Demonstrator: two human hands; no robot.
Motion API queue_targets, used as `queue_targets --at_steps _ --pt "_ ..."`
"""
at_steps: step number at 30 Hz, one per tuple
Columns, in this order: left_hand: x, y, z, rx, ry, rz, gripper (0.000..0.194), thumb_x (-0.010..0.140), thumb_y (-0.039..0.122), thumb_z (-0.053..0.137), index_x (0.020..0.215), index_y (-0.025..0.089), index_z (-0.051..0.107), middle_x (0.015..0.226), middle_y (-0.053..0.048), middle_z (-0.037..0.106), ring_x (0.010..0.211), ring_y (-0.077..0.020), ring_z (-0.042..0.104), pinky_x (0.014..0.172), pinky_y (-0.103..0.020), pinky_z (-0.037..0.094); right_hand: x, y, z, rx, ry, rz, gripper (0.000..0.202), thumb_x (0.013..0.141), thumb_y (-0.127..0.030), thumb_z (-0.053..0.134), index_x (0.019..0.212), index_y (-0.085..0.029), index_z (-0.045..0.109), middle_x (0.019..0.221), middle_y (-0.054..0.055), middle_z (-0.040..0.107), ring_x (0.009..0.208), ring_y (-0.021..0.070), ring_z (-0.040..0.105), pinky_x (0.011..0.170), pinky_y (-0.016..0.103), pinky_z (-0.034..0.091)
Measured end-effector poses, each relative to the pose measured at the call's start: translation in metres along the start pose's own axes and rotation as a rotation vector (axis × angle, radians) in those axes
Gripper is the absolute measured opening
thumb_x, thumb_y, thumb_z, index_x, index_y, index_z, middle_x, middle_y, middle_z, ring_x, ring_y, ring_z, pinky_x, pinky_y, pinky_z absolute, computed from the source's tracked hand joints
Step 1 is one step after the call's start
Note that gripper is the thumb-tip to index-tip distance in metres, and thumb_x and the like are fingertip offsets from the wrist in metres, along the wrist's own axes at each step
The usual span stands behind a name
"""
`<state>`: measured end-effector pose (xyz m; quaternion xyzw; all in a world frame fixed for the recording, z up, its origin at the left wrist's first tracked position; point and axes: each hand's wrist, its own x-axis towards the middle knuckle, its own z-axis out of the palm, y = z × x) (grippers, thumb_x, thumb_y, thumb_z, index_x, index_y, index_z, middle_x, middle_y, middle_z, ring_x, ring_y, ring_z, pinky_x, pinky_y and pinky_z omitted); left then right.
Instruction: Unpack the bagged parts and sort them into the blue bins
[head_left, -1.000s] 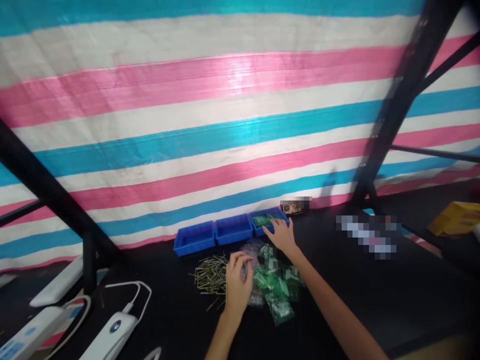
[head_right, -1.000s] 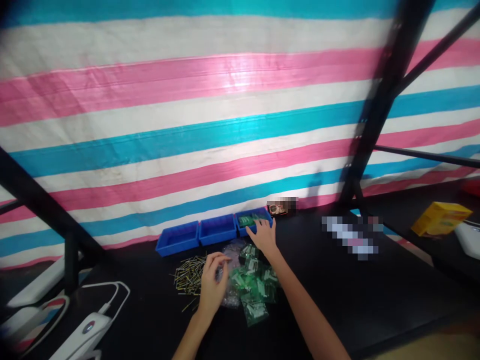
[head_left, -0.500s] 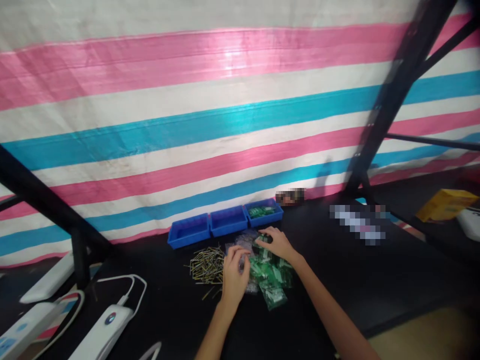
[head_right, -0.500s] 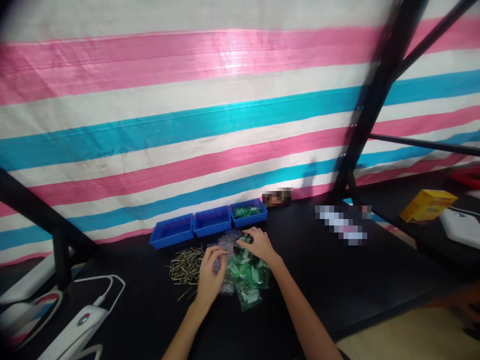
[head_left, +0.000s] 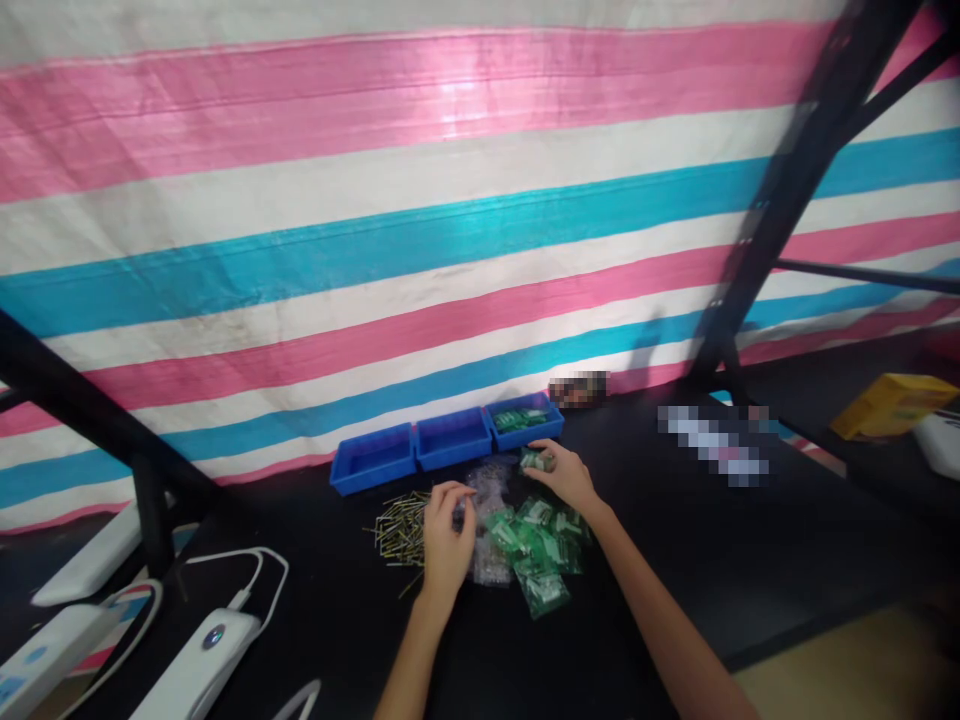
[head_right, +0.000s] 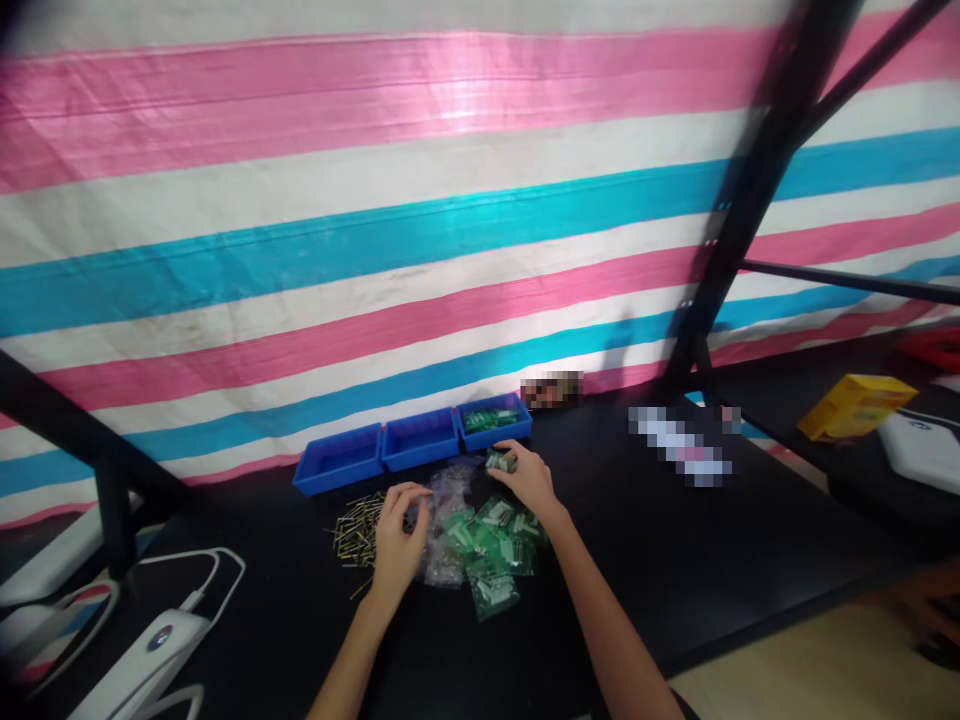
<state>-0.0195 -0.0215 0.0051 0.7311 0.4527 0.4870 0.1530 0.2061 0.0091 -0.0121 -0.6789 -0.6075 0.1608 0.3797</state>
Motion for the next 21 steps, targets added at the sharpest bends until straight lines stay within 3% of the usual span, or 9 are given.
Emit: queue_targets --at_steps 5,8,11,15,21 --pt "-0.004 0.006 0.004 0.027 -0.1 0.009 0.019 0.084 0.019 0.043 0.096 0.02 0.058 0.092 -0.005 0.054 0.089 -0.0178 0.052 0.081 -0.033 0.039 0.001 -0.014 0.001 0.329 0.029 -0.044 0.029 0.066 -0.045 0.061 0.075 -0.017 0.062 0.059 -0.001 0.056 0.049 0.0115 0.05 0.046 0.022 0.037" --pt "-0.005 0.007 0.004 0.033 -0.113 -0.004 0.027 0.085 0.023 0.044 0.11 0.021 0.052 0.092 -0.006 0.056 0.084 -0.0176 0.053 0.079 -0.034 0.04 -0.005 -0.031 0.005 0.605 -0.1 -0.053 0.032 0.068 -0.045 0.06 0.078 -0.015 0.06 0.061 0.0 0.056 0.049 0.0109 0.049 0.046 0.022 0.041" --pt "-0.004 0.006 0.003 0.037 -0.12 0.003 0.023 0.084 0.026 0.046 0.104 0.021 0.056 0.091 -0.005 0.057 0.085 -0.0182 0.053 0.079 -0.034 0.04 -0.015 -0.048 0.009 0.749 -0.283 -0.062 0.033 0.068 -0.044 0.061 0.082 -0.015 0.06 0.065 0.001 0.058 0.053 0.0105 0.05 0.048 0.022 0.043" --pt "-0.004 0.003 0.003 0.033 -0.097 0.025 0.015 0.083 0.028 0.049 0.08 0.018 0.06 0.083 -0.004 0.057 0.082 -0.0179 0.054 0.075 -0.033 0.04 -0.025 -0.06 0.013 0.791 -0.454 -0.091 0.033 0.068 -0.041 0.064 0.087 -0.014 0.061 0.067 0.001 0.059 0.056 0.011 0.053 0.052 0.023 0.044" --pt "-0.004 0.0 0.004 -0.037 -0.006 0.011 0.011 0.08 0.026 0.053 0.08 0.017 0.06 0.083 -0.004 0.056 0.082 -0.0172 0.054 0.075 -0.031 0.042 -0.023 -0.055 0.01 0.689 -0.417 -0.13 0.035 0.064 -0.036 0.068 0.091 -0.015 0.063 0.072 0.003 0.062 0.065 0.0137 0.057 0.058 0.025 0.046"
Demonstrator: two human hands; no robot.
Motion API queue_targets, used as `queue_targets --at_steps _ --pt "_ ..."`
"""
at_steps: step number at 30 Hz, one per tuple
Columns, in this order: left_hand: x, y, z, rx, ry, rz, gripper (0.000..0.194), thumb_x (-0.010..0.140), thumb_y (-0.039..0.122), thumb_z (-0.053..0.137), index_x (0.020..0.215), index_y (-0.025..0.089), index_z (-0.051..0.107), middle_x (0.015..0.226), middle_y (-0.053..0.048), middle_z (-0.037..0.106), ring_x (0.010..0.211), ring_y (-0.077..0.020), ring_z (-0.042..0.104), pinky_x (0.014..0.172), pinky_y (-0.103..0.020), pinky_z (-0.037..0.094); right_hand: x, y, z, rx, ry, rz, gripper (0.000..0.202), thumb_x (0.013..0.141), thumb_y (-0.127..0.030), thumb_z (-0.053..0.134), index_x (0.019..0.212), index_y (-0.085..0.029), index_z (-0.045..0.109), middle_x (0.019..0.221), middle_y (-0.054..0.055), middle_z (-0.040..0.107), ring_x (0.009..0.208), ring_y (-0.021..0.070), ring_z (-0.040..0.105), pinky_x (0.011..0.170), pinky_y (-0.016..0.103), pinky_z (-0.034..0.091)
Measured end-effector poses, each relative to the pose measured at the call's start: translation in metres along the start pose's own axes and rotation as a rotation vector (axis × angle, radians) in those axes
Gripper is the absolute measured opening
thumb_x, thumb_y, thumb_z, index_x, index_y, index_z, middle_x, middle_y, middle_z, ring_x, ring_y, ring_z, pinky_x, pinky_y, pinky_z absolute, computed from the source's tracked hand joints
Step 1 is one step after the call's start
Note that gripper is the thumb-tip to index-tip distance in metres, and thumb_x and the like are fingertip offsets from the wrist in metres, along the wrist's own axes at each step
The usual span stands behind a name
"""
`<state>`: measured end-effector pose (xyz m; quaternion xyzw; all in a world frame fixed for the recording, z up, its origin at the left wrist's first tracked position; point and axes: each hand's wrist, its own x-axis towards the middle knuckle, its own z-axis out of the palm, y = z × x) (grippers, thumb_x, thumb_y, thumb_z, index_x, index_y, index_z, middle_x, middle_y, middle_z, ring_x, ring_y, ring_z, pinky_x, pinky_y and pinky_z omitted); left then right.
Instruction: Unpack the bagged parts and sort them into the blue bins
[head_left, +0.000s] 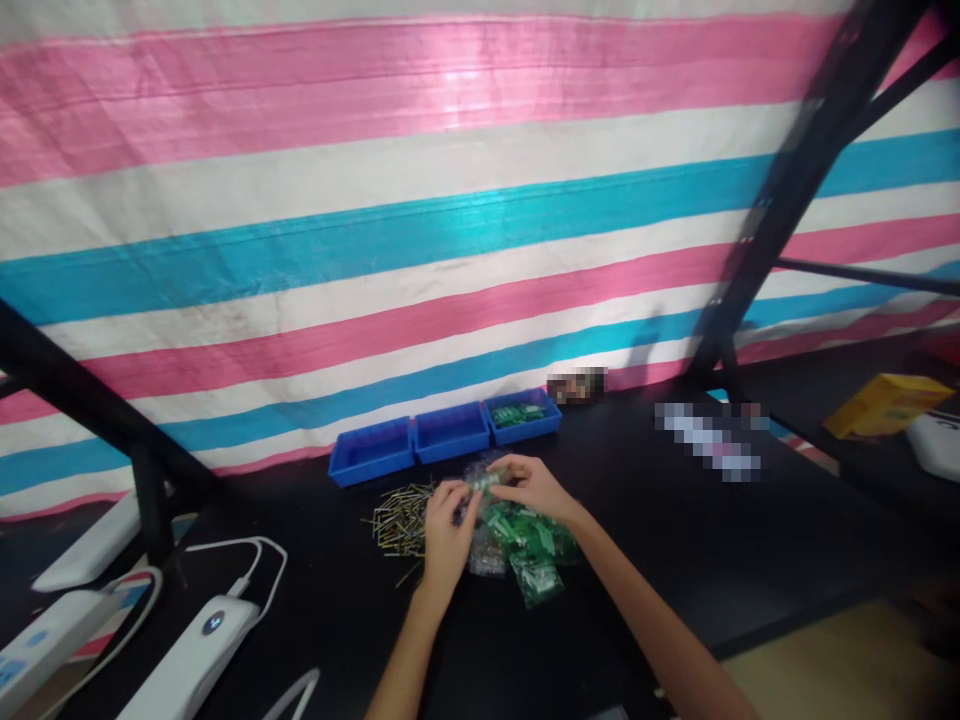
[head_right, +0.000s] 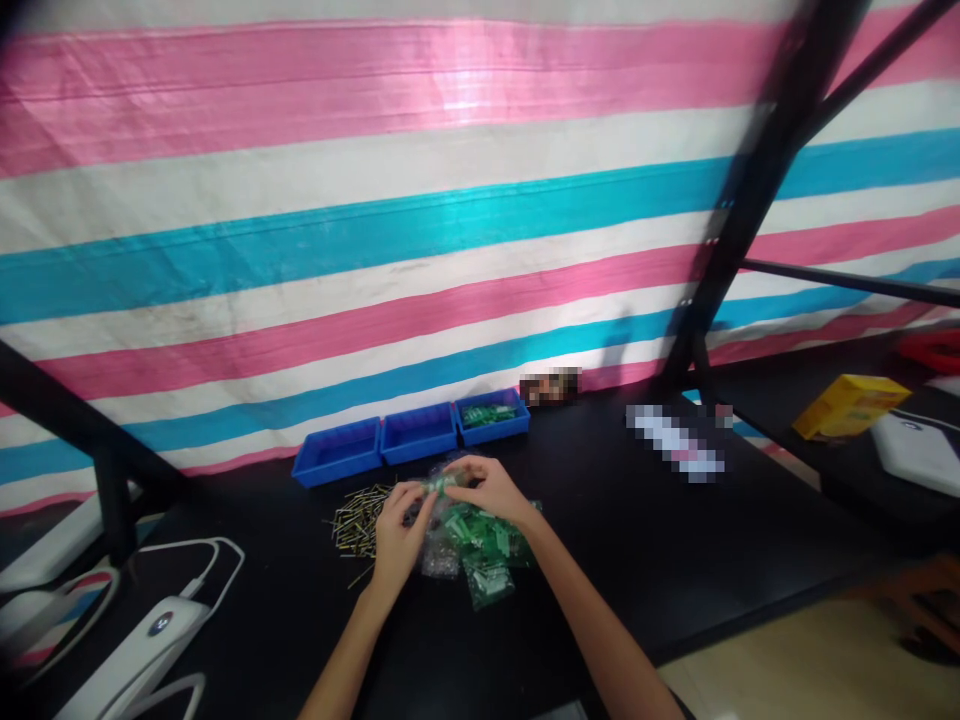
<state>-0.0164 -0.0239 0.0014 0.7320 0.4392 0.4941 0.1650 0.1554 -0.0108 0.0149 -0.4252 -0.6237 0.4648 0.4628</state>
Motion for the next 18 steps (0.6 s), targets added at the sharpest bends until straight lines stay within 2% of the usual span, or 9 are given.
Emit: queue_targets --at_steps 5,10,15,18 --pt "-0.0007 0.004 -0.002 -0.015 0.019 0.006 0.016 0.08 0.022 0.051 0.092 0.02 0.062 0.091 -0.005 0.053 0.088 -0.0176 0.053 0.079 -0.032 0.043 0.0002 0.0011 -0.0012 -0.018 -0.015 -0.1 0.014 0.064 -0.028 0.068 0.071 -0.016 0.066 0.089 0.006 0.058 0.082 0.0175 0.057 0.055 0.021 0.046" --pt "-0.0008 0.005 -0.0034 0.012 0.076 0.008 0.015 0.078 0.019 0.051 0.09 0.02 0.061 0.096 -0.006 0.049 0.09 -0.0182 0.051 0.08 -0.034 0.043 0.0016 0.0052 -0.0007 -0.033 0.05 -0.134 0.006 0.064 -0.024 0.066 0.062 -0.018 0.067 0.1 0.006 0.055 0.092 0.0192 0.055 0.059 0.022 0.049" --pt "-0.0015 0.0075 -0.003 0.02 0.065 -0.007 0.013 0.078 0.019 0.053 0.088 0.019 0.06 0.097 -0.006 0.049 0.094 -0.0184 0.05 0.082 -0.034 0.042 0.0029 0.008 -0.0017 -0.064 0.109 -0.132 0.009 0.066 -0.025 0.063 0.063 -0.018 0.067 0.105 0.007 0.055 0.082 0.0168 0.057 0.054 0.021 0.048" --pt "-0.0012 0.0093 -0.0029 0.01 0.074 -0.011 0.01 0.078 0.021 0.054 0.086 0.019 0.059 0.095 -0.005 0.05 0.094 -0.0179 0.051 0.082 -0.032 0.042 0.0028 0.0082 -0.0005 -0.049 0.088 -0.055 0.019 0.067 -0.031 0.064 0.08 -0.017 0.067 0.083 0.005 0.062 0.063 0.0132 0.058 0.047 0.021 0.045"
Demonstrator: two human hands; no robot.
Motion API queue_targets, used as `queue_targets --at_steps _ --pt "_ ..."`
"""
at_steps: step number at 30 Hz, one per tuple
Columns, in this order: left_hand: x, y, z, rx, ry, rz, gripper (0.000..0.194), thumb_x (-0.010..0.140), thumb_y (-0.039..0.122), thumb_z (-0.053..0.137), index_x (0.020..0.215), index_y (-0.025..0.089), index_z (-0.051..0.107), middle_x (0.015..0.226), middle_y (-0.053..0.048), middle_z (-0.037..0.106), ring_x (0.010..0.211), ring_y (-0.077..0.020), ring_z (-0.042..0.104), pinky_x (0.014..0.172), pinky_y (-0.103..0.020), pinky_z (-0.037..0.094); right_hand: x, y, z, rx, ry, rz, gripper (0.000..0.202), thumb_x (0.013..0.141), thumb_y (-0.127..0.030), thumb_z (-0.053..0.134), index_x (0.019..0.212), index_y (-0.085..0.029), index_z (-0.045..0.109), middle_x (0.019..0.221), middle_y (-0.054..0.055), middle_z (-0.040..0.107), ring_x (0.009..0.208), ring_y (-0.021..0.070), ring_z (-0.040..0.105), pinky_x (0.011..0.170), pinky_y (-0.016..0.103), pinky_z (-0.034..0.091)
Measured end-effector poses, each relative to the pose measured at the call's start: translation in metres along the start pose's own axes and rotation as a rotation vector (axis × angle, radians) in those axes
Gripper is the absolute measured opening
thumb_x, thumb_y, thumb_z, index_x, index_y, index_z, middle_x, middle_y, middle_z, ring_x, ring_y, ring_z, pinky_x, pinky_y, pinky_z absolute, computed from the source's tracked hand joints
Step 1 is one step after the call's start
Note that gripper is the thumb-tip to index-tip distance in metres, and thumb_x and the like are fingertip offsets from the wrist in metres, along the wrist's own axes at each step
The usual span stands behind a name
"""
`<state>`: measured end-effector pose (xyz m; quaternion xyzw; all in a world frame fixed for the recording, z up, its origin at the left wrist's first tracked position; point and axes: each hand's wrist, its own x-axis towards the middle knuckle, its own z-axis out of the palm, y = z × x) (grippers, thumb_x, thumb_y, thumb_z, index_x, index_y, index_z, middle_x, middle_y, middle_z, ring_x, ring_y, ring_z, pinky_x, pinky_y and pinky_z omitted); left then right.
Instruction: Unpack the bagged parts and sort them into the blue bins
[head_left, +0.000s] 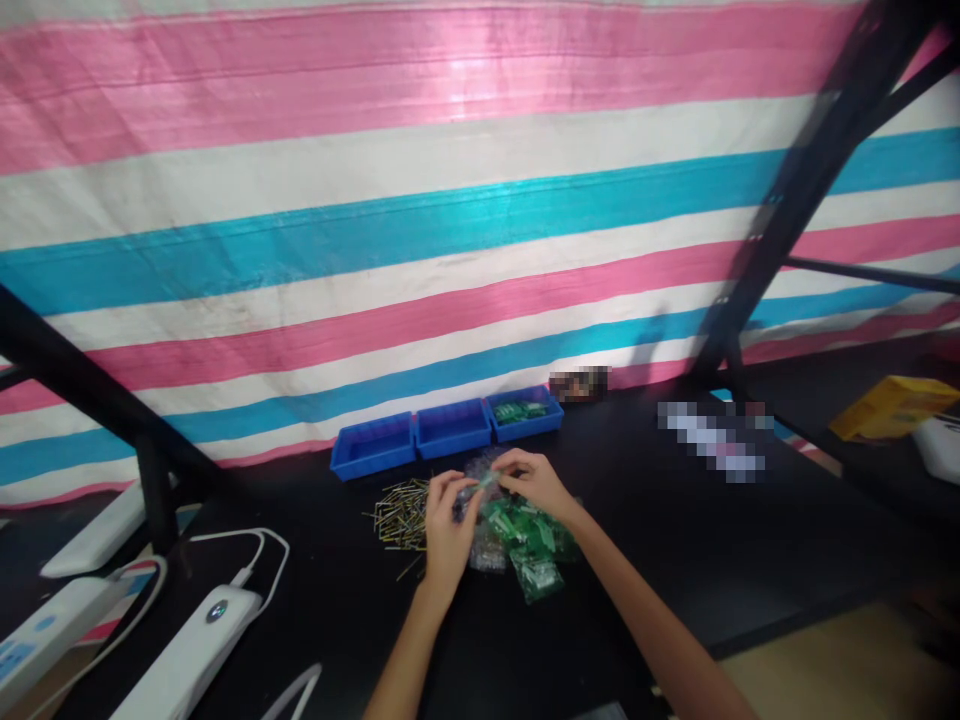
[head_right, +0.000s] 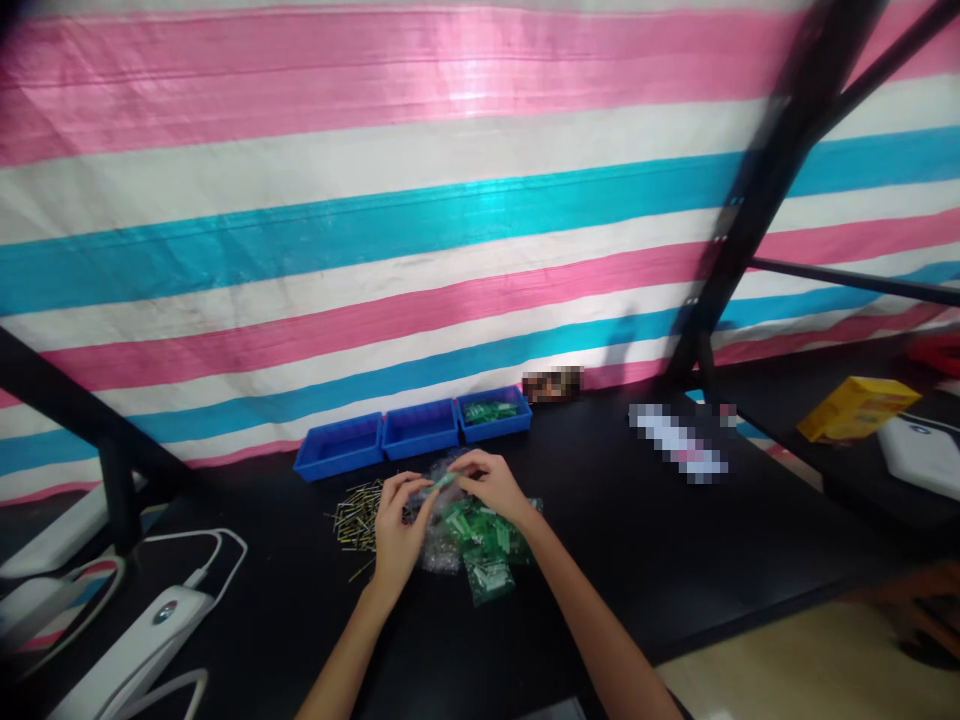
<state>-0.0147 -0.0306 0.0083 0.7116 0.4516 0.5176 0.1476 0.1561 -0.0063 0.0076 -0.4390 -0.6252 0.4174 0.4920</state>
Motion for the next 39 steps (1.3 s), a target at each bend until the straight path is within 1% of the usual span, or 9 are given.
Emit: queue_targets --at_steps 4,9,13,20,24,28,32,36,39 --pt "0.002 0.0 -0.002 -0.013 0.055 -0.033 0.009 0.079 0.023 0.054 0.084 0.018 0.058 0.092 -0.005 0.051 0.09 -0.0169 0.051 0.08 -0.031 0.043 -0.002 -0.001 0.003 0.002 -0.084 0.115 0.036 0.063 -0.041 0.068 0.086 -0.013 0.064 0.052 -0.001 0.057 0.044 0.0111 0.054 0.042 0.021 0.04" --pt "0.002 0.005 -0.004 -0.035 0.045 -0.066 0.014 0.082 0.025 0.049 0.091 0.018 0.057 0.094 -0.006 0.051 0.09 -0.0183 0.051 0.08 -0.033 0.042 -0.001 0.0 0.005 0.118 -0.073 0.133 0.036 0.064 -0.043 0.065 0.085 -0.016 0.057 0.065 -0.001 0.059 0.041 0.0078 0.05 0.04 0.02 0.038" --pt "-0.001 0.013 -0.002 -0.068 -0.017 -0.096 0.024 0.084 0.023 0.045 0.106 0.019 0.05 0.096 -0.007 0.05 0.085 -0.0176 0.051 0.079 -0.034 0.042 0.005 0.005 -0.001 0.176 0.019 0.117 0.033 0.067 -0.042 0.064 0.084 -0.018 0.052 0.064 -0.003 0.056 0.038 0.0048 0.044 0.037 0.018 0.033" --pt "-0.006 0.019 0.002 -0.076 -0.086 -0.066 0.023 0.084 0.021 0.043 0.106 0.019 0.049 0.099 -0.008 0.049 0.087 -0.018 0.051 0.081 -0.035 0.042 0.01 0.015 -0.021 0.027 0.291 0.118 0.035 0.07 -0.05 0.056 0.085 -0.018 0.051 0.045 -0.006 0.047 0.035 0.0098 0.044 0.035 0.021 0.031" --pt "-0.008 0.019 0.003 -0.067 -0.119 -0.053 0.023 0.084 0.02 0.042 0.105 0.02 0.05 0.099 -0.008 0.05 0.09 -0.0181 0.051 0.083 -0.036 0.041 0.014 0.016 -0.027 -0.051 0.299 0.127 0.034 0.074 -0.05 0.051 0.089 -0.019 0.05 0.047 -0.006 0.048 0.035 0.0123 0.049 0.034 0.021 0.031" --pt "-0.01 0.019 0.004 -0.05 -0.148 -0.053 0.023 0.084 0.02 0.041 0.105 0.021 0.051 0.101 -0.009 0.05 0.093 -0.0196 0.051 0.083 -0.037 0.042 0.038 0.011 -0.037 -0.171 0.36 0.042 0.031 0.076 -0.046 0.048 0.092 -0.019 0.052 0.055 -0.002 0.056 0.038 0.012 0.051 0.039 0.022 0.036" --pt "-0.011 0.017 0.006 -0.045 -0.179 -0.038 0.024 0.084 0.02 0.041 0.105 0.022 0.052 0.102 -0.01 0.051 0.096 -0.0214 0.051 0.084 -0.039 0.042 0.069 0.007 -0.049 -0.295 0.528 0.034 0.037 0.08 -0.046 0.041 0.102 -0.018 0.053 0.064 0.002 0.062 0.045 0.0143 0.055 0.046 0.025 0.041" --pt "-0.01 0.015 0.006 -0.032 -0.204 -0.032 0.024 0.084 0.019 0.041 0.105 0.022 0.052 0.102 -0.009 0.051 0.097 -0.0211 0.051 0.085 -0.039 0.041 0.087 0.011 -0.048 -0.557 0.472 0.049 0.033 0.08 -0.036 0.045 0.108 -0.02 0.054 0.076 0.004 0.065 0.072 0.0192 0.06 0.065 0.03 0.044" --pt "-0.007 0.014 0.005 -0.023 -0.2 -0.035 0.023 0.084 0.019 0.042 0.104 0.021 0.052 0.1 -0.009 0.052 0.095 -0.0201 0.051 0.084 -0.037 0.042 0.088 0.015 -0.04 -0.851 0.441 -0.007 0.041 0.075 -0.026 0.054 0.115 -0.018 0.053 0.101 0.011 0.061 0.097 0.0248 0.052 0.08 0.035 0.039"
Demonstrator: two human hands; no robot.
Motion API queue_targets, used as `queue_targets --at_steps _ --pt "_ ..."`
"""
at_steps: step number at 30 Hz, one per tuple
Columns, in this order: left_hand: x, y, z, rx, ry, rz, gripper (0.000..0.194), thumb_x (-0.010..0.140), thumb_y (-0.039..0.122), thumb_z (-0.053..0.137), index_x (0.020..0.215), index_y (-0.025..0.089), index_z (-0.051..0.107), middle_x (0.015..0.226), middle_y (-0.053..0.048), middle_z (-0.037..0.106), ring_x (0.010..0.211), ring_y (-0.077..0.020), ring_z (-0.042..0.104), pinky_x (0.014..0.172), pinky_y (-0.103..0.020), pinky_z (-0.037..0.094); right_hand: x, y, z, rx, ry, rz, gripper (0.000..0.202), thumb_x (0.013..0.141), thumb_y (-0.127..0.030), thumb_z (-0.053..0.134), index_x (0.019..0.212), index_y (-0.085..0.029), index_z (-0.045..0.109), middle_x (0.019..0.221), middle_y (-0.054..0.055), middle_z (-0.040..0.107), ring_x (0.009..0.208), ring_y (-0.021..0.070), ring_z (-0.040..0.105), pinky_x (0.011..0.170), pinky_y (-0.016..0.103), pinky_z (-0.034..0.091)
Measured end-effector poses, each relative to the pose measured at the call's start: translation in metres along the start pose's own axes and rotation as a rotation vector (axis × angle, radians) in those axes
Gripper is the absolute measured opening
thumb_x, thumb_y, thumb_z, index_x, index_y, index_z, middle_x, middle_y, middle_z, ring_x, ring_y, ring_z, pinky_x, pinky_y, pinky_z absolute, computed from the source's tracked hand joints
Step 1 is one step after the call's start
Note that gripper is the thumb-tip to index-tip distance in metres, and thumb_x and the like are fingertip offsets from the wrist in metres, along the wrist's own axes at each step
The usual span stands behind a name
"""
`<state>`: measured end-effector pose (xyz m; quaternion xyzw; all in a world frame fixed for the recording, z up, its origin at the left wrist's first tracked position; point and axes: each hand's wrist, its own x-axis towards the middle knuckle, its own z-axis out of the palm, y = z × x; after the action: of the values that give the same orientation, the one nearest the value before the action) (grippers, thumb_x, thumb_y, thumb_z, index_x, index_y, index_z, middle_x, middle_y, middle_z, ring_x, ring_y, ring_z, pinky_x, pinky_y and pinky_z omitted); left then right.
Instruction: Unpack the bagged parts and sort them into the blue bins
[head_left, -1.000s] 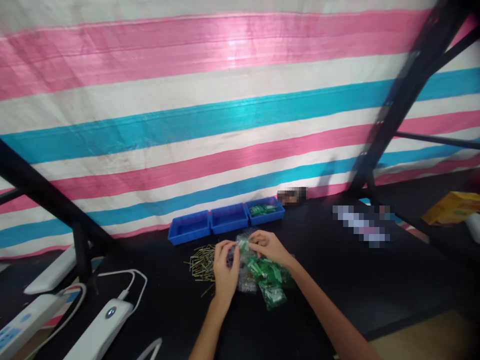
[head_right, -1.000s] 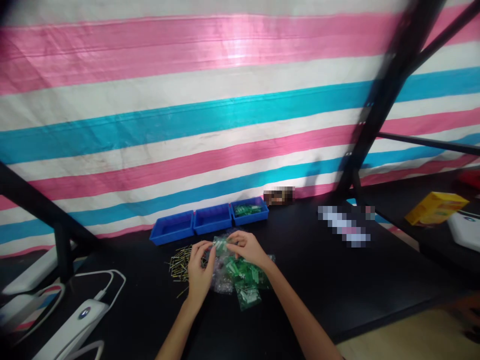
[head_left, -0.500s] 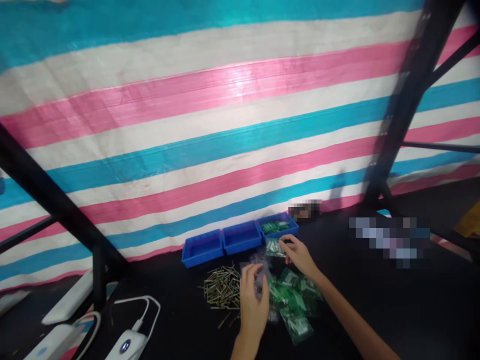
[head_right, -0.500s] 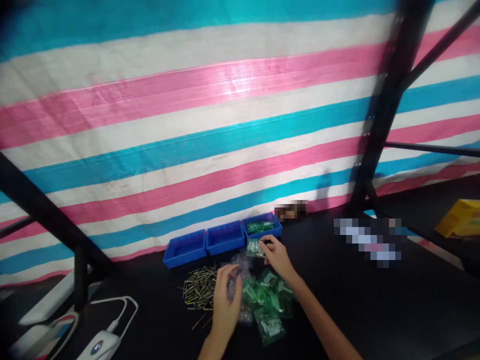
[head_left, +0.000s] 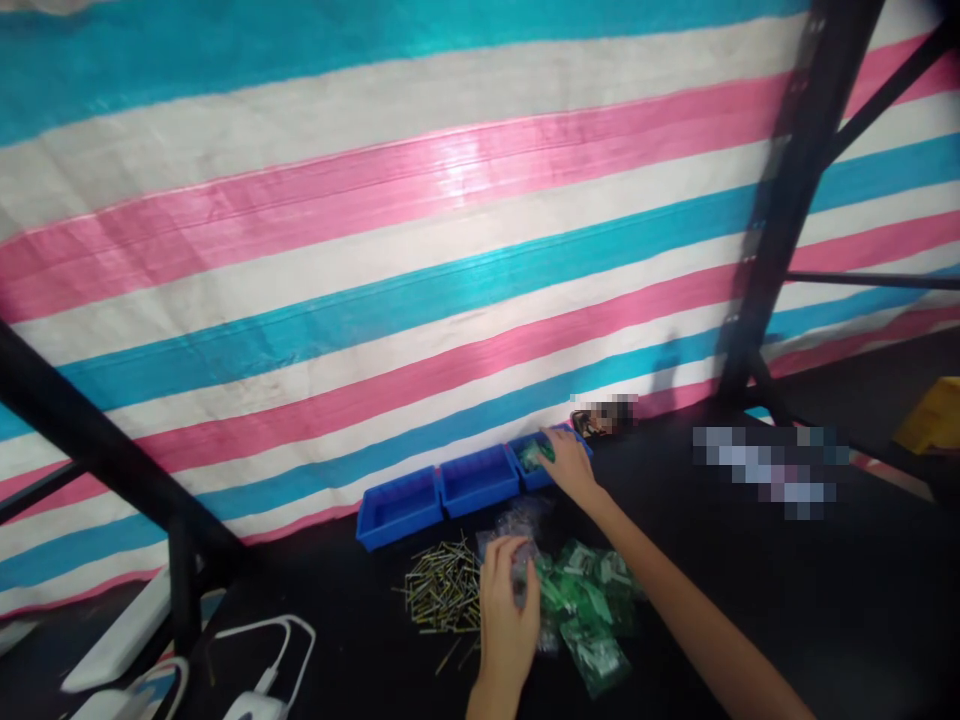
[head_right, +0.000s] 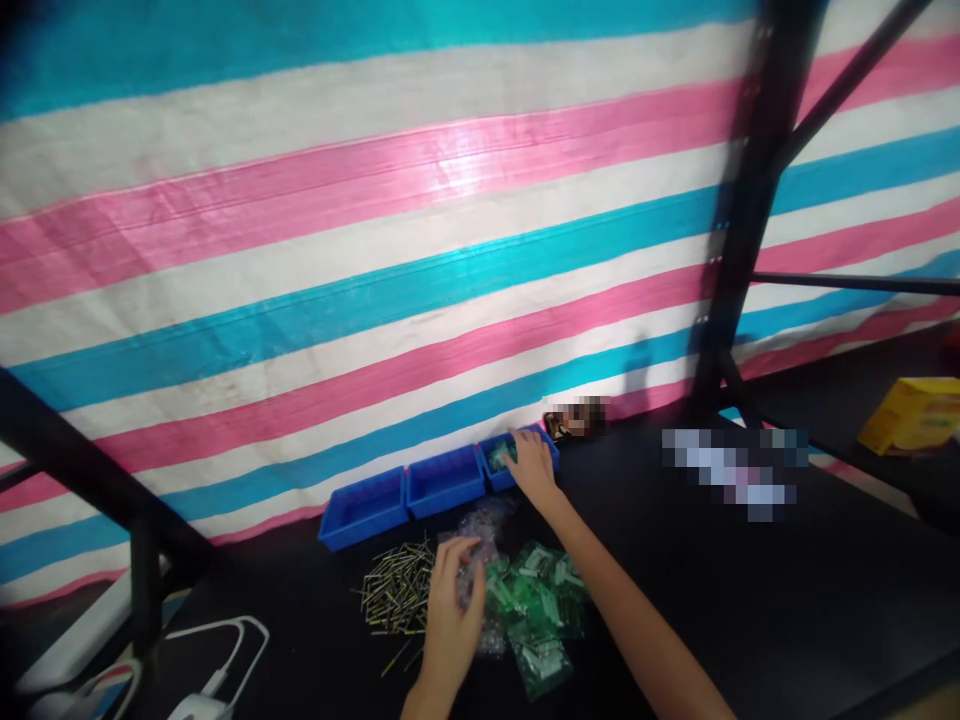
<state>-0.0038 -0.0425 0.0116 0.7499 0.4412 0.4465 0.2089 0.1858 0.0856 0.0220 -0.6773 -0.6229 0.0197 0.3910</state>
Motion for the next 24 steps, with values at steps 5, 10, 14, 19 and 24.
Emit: queue_targets --at_steps 5,10,14,19,24 --pt "0.003 0.0 -0.001 0.009 0.031 -0.01 0.022 0.083 0.02 0.043 0.103 0.019 0.053 0.099 -0.009 0.053 0.094 -0.0201 0.052 0.084 -0.037 0.042 -0.016 -0.001 0.006 -0.088 -0.102 -0.197 0.027 0.083 -0.031 0.045 0.102 -0.022 0.062 0.115 0.008 0.057 0.106 0.0233 0.047 0.089 0.039 0.03" --pt "0.004 0.002 0.0 0.014 0.027 0.006 0.021 0.083 0.021 0.043 0.1 0.019 0.055 0.096 -0.008 0.053 0.091 -0.0197 0.053 0.082 -0.035 0.042 -0.028 0.001 0.0 -0.087 -0.127 -0.199 0.027 0.085 -0.035 0.043 0.093 -0.024 0.066 0.119 0.007 0.054 0.111 0.0222 0.044 0.093 0.041 0.024" --pt "0.004 -0.002 0.001 0.036 0.004 0.002 0.021 0.083 0.02 0.043 0.102 0.019 0.054 0.097 -0.008 0.052 0.09 -0.0187 0.052 0.081 -0.034 0.042 -0.038 0.003 -0.016 0.005 -0.094 -0.205 0.025 0.081 -0.034 0.049 0.101 -0.025 0.062 0.119 0.006 0.052 0.111 0.0219 0.043 0.092 0.039 0.028" --pt "0.004 -0.006 -0.001 0.068 -0.035 0.035 0.019 0.083 0.019 0.043 0.099 0.02 0.054 0.097 -0.007 0.051 0.095 -0.0191 0.049 0.084 -0.035 0.039 -0.054 0.016 -0.039 0.059 -0.174 -0.054 0.029 0.074 -0.034 0.057 0.101 -0.023 0.059 0.098 0.006 0.056 0.091 0.0197 0.051 0.074 0.03 0.04" --pt "0.001 0.009 -0.004 0.166 -0.255 0.178 0.012 0.08 0.021 0.048 0.085 0.021 0.059 0.091 -0.005 0.054 0.088 -0.0196 0.05 0.079 -0.036 0.038 -0.061 0.039 -0.051 0.008 -0.372 0.139 0.043 0.065 -0.047 0.063 0.099 -0.022 0.058 0.092 0.005 0.055 0.08 0.0185 0.054 0.062 0.026 0.04"
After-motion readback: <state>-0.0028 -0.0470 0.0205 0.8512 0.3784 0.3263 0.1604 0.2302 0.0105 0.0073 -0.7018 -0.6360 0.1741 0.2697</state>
